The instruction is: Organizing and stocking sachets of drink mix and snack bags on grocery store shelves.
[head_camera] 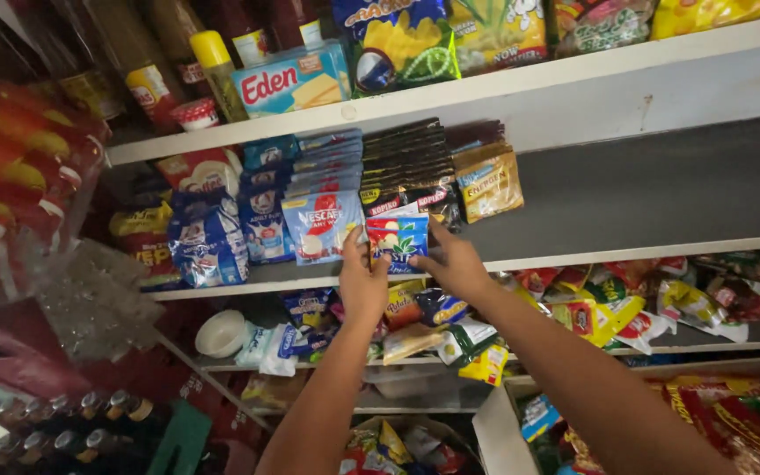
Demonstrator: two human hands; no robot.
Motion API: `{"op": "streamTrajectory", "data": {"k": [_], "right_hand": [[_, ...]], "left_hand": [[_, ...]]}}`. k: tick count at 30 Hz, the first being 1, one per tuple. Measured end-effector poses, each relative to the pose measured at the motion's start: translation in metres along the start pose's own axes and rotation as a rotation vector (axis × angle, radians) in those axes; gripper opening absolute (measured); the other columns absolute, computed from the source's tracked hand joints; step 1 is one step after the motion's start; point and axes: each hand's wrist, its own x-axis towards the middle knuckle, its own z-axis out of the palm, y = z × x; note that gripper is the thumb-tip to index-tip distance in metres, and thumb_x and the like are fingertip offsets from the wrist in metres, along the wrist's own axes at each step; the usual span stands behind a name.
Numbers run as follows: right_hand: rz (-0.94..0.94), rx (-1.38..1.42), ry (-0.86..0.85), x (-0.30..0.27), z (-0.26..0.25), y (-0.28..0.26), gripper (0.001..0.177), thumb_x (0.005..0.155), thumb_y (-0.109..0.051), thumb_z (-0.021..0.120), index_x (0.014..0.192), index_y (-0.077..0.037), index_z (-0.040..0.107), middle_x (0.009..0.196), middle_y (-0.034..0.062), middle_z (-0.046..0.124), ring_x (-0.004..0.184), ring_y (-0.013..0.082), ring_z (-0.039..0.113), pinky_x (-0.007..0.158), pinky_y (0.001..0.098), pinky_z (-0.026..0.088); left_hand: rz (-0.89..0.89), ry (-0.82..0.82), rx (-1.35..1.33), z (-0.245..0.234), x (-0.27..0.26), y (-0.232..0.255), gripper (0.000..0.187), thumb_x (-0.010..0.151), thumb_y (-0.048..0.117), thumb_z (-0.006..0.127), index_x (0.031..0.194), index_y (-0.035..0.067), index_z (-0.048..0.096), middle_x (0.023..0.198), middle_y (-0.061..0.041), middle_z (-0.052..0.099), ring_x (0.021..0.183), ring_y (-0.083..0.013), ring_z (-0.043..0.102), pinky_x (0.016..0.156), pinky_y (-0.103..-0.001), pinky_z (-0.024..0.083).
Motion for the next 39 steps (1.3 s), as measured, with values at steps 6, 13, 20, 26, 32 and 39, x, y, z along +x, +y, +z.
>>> {"op": "streamTrajectory", "data": {"k": [6, 13, 20, 26, 32, 39], "right_hand": [[-0.001, -0.102, 0.06, 0.026, 0.027, 0.021, 0.09, 0.083, -0.022, 0.085, 0.155, -0.003, 0.034, 0.127, 0.0253, 0.068, 0.111, 0.037, 0.07, 0.093, 0.0436, 0.055], [0.088, -0.017, 0.204, 0.03, 0.044, 0.026, 0.077, 0.076, -0.024, 0.087, 0.134, -0.003, 0.041, 0.117, 0.0225, 0.068, 0.109, 0.0367, 0.069, 0.091, 0.045, 0.054], [0.047, -0.238, 0.025, 0.027, 0.036, 0.011, 0.056, 0.077, -0.027, 0.087, 0.123, -0.014, 0.059, 0.118, 0.0147, 0.071, 0.103, 0.034, 0.072, 0.089, 0.0436, 0.057], [0.104, -0.277, 0.043, 0.026, 0.038, 0.008, 0.056, 0.079, -0.024, 0.084, 0.129, -0.016, 0.061, 0.119, 0.0147, 0.068, 0.102, 0.0343, 0.07, 0.087, 0.0445, 0.055], [0.066, -0.214, 0.089, 0.025, 0.039, 0.014, 0.048, 0.083, -0.026, 0.082, 0.124, -0.011, 0.061, 0.113, 0.0152, 0.071, 0.1, 0.0334, 0.072, 0.087, 0.0427, 0.057], [0.044, -0.282, 0.111, 0.028, 0.043, 0.024, 0.048, 0.086, -0.026, 0.08, 0.127, -0.008, 0.063, 0.119, 0.0178, 0.07, 0.104, 0.0376, 0.069, 0.089, 0.0454, 0.054]], "left_hand": [[-0.041, 0.137, 0.007, 0.011, 0.026, -0.037, 0.049, 0.087, 0.007, 0.076, 0.125, 0.007, 0.046, 0.108, -0.012, 0.07, 0.096, -0.0232, 0.071, 0.086, -0.035, 0.052], [0.13, 0.103, 0.267, 0.01, 0.03, -0.056, 0.037, 0.085, 0.003, 0.076, 0.118, 0.013, 0.063, 0.114, -0.013, 0.072, 0.103, -0.0358, 0.068, 0.088, -0.045, 0.052], [0.149, 0.073, 0.304, 0.007, 0.034, -0.06, 0.043, 0.079, 0.009, 0.08, 0.117, 0.013, 0.061, 0.118, -0.012, 0.067, 0.11, -0.0375, 0.064, 0.09, -0.047, 0.052], [0.151, 0.086, 0.306, 0.009, 0.031, -0.054, 0.042, 0.086, 0.014, 0.077, 0.123, 0.012, 0.058, 0.124, -0.014, 0.062, 0.111, -0.0395, 0.062, 0.09, -0.048, 0.052], [0.266, 0.111, 0.264, 0.012, 0.023, -0.05, 0.041, 0.088, 0.019, 0.073, 0.124, 0.01, 0.057, 0.126, -0.017, 0.061, 0.114, -0.0408, 0.062, 0.09, -0.048, 0.052], [0.364, 0.038, 0.426, 0.014, 0.018, -0.06, 0.036, 0.093, 0.015, 0.067, 0.125, 0.005, 0.055, 0.13, -0.025, 0.057, 0.113, -0.0465, 0.06, 0.092, -0.053, 0.05]]}}
